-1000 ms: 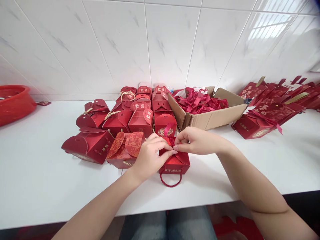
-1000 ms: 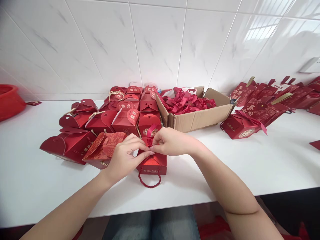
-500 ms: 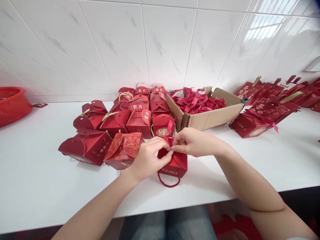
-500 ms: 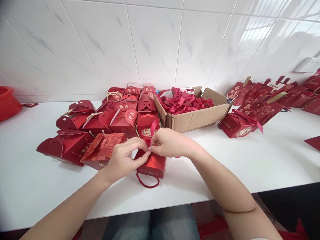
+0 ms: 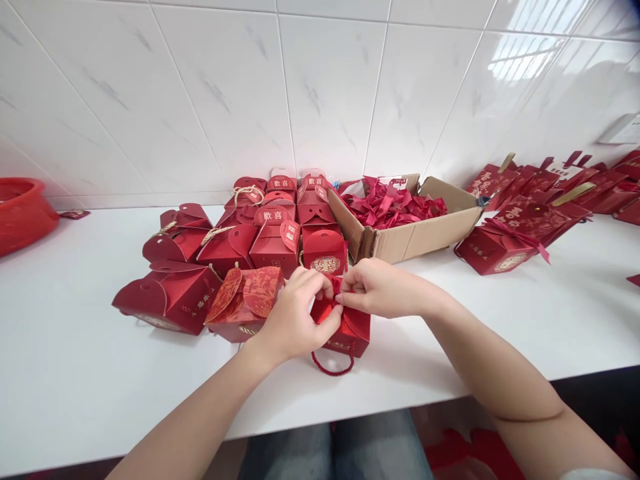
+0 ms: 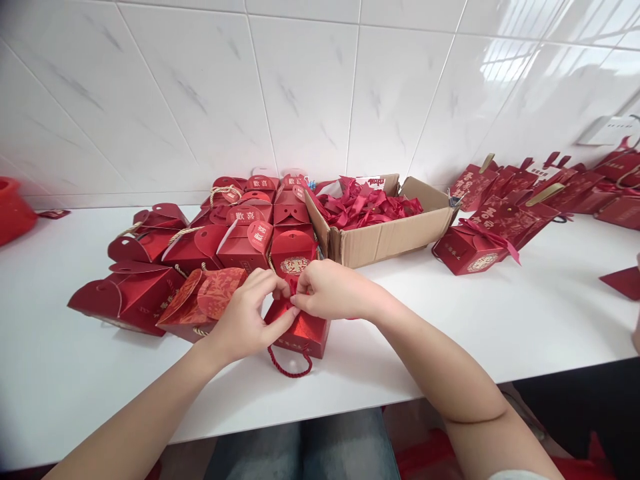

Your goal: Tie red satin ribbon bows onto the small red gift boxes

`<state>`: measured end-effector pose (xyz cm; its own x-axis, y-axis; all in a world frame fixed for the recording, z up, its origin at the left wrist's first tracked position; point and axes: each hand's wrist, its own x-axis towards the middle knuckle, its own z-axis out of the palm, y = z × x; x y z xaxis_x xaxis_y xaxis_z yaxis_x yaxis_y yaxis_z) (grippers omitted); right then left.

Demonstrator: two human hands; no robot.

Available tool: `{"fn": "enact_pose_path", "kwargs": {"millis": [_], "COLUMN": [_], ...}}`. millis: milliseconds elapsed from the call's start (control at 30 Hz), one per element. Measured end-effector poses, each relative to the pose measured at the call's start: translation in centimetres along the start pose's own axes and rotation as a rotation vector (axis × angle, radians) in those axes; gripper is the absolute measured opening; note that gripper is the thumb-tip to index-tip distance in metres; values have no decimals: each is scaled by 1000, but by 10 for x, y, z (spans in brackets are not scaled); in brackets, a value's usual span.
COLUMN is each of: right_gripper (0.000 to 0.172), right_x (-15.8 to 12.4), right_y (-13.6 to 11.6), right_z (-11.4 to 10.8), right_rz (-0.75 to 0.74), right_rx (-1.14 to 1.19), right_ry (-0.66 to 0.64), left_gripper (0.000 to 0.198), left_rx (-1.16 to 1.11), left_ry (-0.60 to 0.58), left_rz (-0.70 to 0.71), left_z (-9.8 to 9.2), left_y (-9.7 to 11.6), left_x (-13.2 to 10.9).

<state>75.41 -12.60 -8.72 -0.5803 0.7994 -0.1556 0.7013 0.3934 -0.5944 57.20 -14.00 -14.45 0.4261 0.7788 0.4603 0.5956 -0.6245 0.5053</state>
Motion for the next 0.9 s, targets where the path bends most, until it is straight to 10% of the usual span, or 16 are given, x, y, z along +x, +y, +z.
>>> {"fn": "enact_pose_path", "kwargs": {"millis": [433,900], "right_gripper": [24,28], "right_x": [1,3], "right_y": [3,2], "right_z": [-1,6], "right_rz": [35,26], "right_rx": [-50,-91], "right_ry": [51,94], "left_gripper": [5,17], "left_rx": [-158,99], "left_ry": [59,187], "left_rz": [-83,215], "left_z": [-1,5], "left_y": [-5,-7], "left_x": [2,-5]}}
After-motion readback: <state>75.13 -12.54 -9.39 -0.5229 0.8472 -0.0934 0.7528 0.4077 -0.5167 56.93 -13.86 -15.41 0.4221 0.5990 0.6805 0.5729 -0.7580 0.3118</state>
